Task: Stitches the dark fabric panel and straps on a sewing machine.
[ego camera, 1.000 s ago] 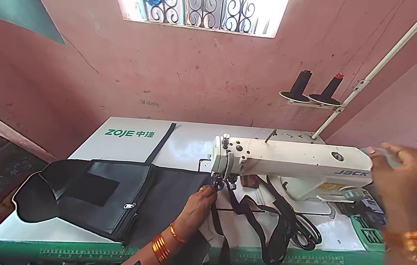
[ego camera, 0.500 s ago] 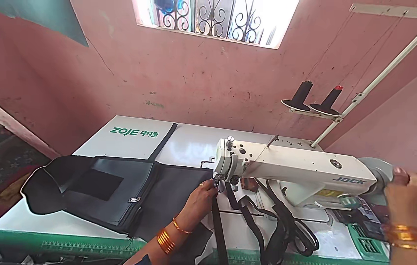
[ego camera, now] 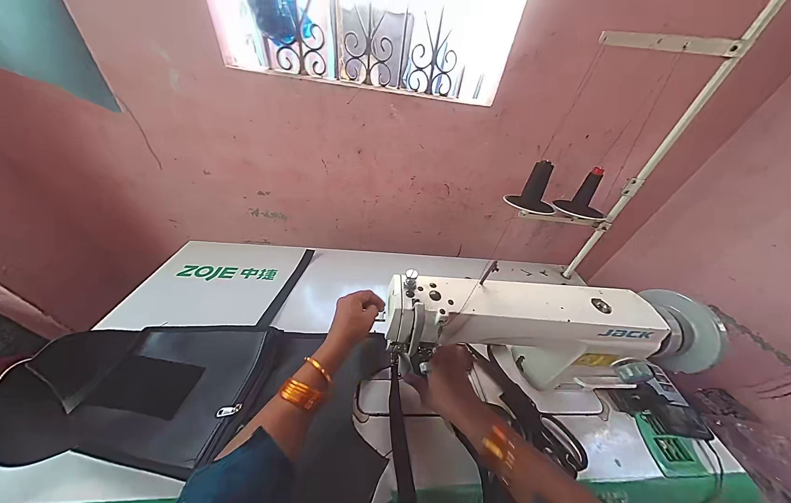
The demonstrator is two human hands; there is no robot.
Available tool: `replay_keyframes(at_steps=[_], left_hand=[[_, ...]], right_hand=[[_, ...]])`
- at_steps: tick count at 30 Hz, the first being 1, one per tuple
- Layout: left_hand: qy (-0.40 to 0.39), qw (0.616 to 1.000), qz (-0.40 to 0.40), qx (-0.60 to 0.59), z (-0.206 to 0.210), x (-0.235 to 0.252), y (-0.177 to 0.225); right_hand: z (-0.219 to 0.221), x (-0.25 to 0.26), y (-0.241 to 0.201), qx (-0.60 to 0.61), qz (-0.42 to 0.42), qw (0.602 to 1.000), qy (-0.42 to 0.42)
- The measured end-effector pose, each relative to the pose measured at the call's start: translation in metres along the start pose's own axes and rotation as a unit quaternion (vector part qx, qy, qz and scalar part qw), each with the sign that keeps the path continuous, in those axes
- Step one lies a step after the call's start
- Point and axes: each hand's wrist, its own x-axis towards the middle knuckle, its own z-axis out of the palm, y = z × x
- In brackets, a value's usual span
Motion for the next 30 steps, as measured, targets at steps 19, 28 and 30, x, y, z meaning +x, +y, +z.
replay_keyframes(at_steps=[19, 28, 30], left_hand=[[0.135, 0.984, -0.112, 0.011, -0.126, 0.104, -0.044], [0.028, 0.924, 0.034, 0.380, -0.137, -0.126, -0.150], [0.031, 0.925, 0.022, 0.379, -0.134, -0.137, -0.142]], right_hand=[[-0.060, -0.027, 0.096, 0.466, 0.147, 0.872, 0.039], [0.016, -0.036, 0.043, -0.041, -0.005, 0.999, 0.014], [0.017, -0.019, 0.034, -0.098, -0.027, 0.987, 0.121]])
